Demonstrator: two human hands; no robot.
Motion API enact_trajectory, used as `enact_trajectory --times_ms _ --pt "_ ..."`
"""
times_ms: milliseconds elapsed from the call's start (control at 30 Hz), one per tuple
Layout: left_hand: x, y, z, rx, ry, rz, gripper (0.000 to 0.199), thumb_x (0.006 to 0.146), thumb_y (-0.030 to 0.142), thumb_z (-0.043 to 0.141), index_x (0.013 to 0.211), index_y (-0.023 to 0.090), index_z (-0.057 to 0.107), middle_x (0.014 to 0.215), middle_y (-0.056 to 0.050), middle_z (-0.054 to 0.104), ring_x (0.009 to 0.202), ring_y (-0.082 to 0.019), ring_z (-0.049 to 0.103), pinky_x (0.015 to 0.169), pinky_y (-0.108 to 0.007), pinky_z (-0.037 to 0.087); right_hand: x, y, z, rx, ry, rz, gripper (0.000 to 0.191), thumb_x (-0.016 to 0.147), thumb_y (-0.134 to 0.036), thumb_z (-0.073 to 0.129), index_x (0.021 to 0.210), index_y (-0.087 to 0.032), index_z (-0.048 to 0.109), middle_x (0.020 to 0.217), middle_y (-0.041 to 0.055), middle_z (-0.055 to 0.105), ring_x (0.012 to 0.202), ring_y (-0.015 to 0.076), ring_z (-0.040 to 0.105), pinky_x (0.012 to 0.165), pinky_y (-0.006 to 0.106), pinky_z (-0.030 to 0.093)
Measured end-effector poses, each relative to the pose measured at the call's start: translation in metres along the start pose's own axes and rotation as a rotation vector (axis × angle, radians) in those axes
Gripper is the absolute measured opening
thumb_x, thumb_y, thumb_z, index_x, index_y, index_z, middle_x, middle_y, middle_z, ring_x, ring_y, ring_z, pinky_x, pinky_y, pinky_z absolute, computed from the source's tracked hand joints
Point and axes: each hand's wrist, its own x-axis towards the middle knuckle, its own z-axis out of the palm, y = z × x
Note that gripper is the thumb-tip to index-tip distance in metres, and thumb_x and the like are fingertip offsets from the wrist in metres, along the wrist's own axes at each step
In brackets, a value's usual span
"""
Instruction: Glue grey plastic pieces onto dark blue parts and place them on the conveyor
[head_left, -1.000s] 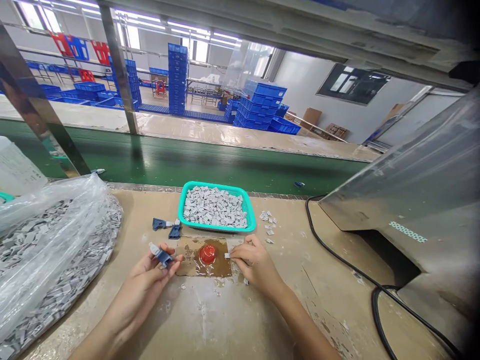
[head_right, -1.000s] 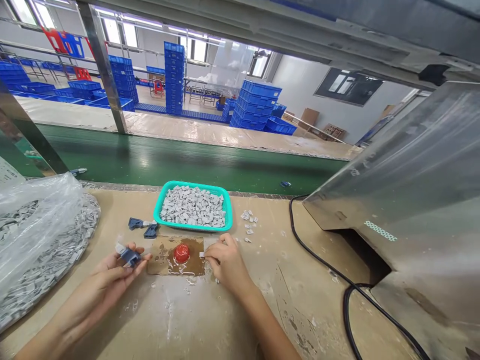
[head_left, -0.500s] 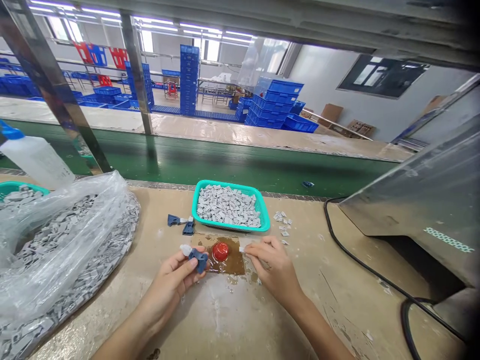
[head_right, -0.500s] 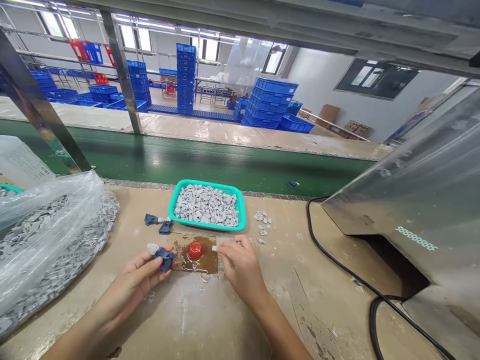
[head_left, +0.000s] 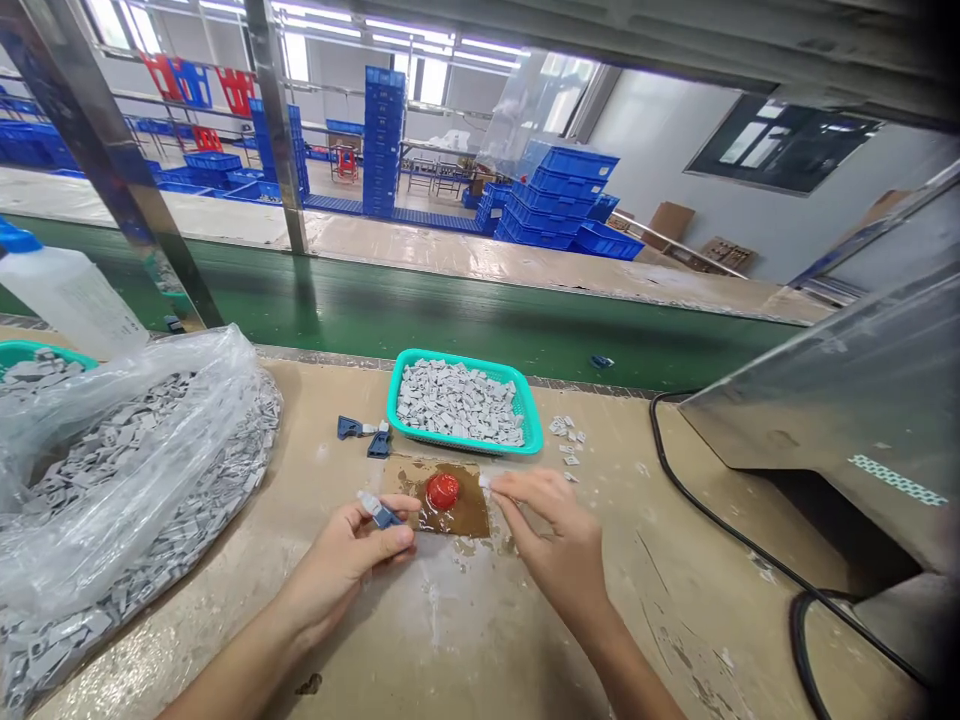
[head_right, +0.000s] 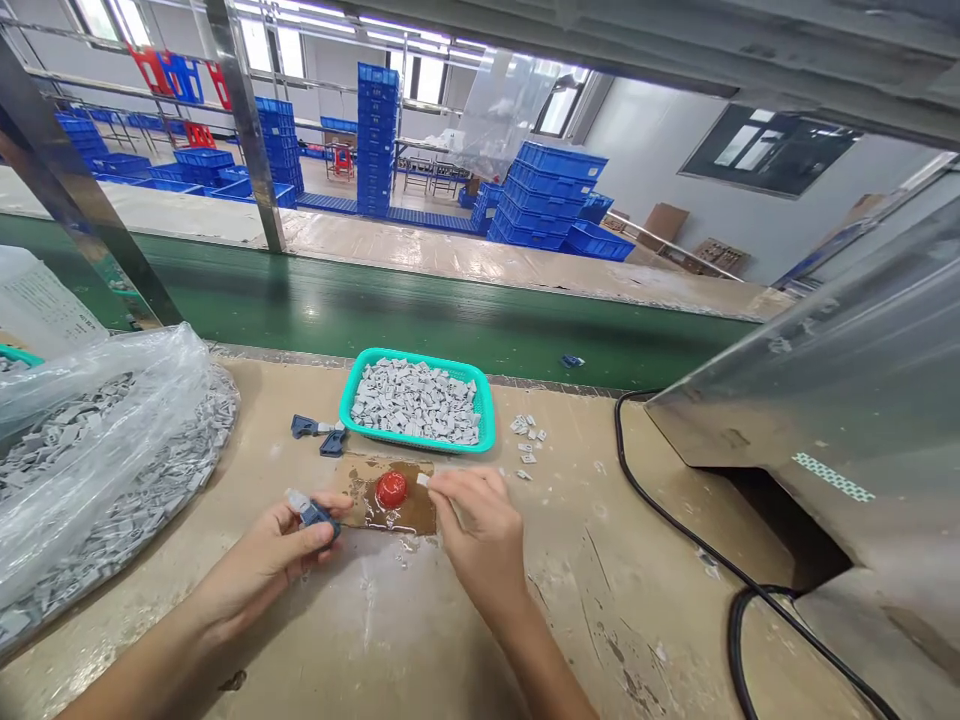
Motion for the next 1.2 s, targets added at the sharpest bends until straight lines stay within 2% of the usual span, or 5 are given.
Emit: enact_trajectory --times_ms 133,533,867,1033,1200 --pt "-0.002 0.0 0.002 -0.047 -0.139 0.028 0.033 0.068 0.022 0.066 0.1 0.014 0.062 0.092 -0.008 0.064 0.091 -0.015 0.058 0.088 -0.026 0.04 0.001 -0.035 0.003 0.322 0.049 0.187 0.012 0.076 -0.013 0.057 0.083 -0.022 0.063 0.081 0.0029 0.062 0.076 0.0155 0.058 0.066 0.028 0.049" --pt "-0.004 0.0 0.003 0.078 -0.16 0.122 0.028 0.067 0.022 0.065 0.095 0.016 0.064 0.098 -0.007 0.065 0.096 -0.017 0.054 0.089 -0.026 0.036 0.002 -0.052 0.014 0.444 -0.134 0.07 0.016 0.077 -0.011 0.054 0.083 -0.02 0.065 0.078 0.0041 0.06 0.072 0.0141 0.058 0.063 0.026 0.05" --pt "-0.007 -0.009 0.016 -0.148 0.061 0.168 0.046 0.071 0.033 0.061 0.114 0.02 0.051 0.095 -0.005 0.06 0.084 -0.015 0.055 0.078 -0.026 0.04 -0.01 -0.069 0.022 0.346 -0.375 -0.014 0.039 0.077 -0.011 0.049 0.115 -0.017 0.051 0.111 0.01 0.045 0.105 0.0177 0.045 0.088 0.032 0.045" --pt "0.002 0.028 0.007 -0.005 0.109 0.405 0.045 0.073 0.035 0.058 0.113 0.018 0.046 0.07 0.001 0.05 0.06 -0.008 0.045 0.055 -0.02 0.035 0.033 -0.018 0.008 0.279 -0.282 -0.056 0.026 0.08 -0.015 0.048 0.105 -0.019 0.055 0.1 0.0054 0.057 0.092 0.0154 0.053 0.083 0.032 0.046" --pt "0.069 0.097 -0.025 1.024 0.276 0.628 0.032 0.084 0.035 0.029 0.107 0.015 0.043 0.07 -0.001 0.048 0.061 -0.011 0.046 0.059 -0.024 0.038 0.086 0.07 0.013 -0.179 -0.42 0.094 0.028 0.067 -0.001 0.05 0.089 -0.013 0.063 0.093 0.0108 0.061 0.076 0.0199 0.057 0.07 0.034 0.047"
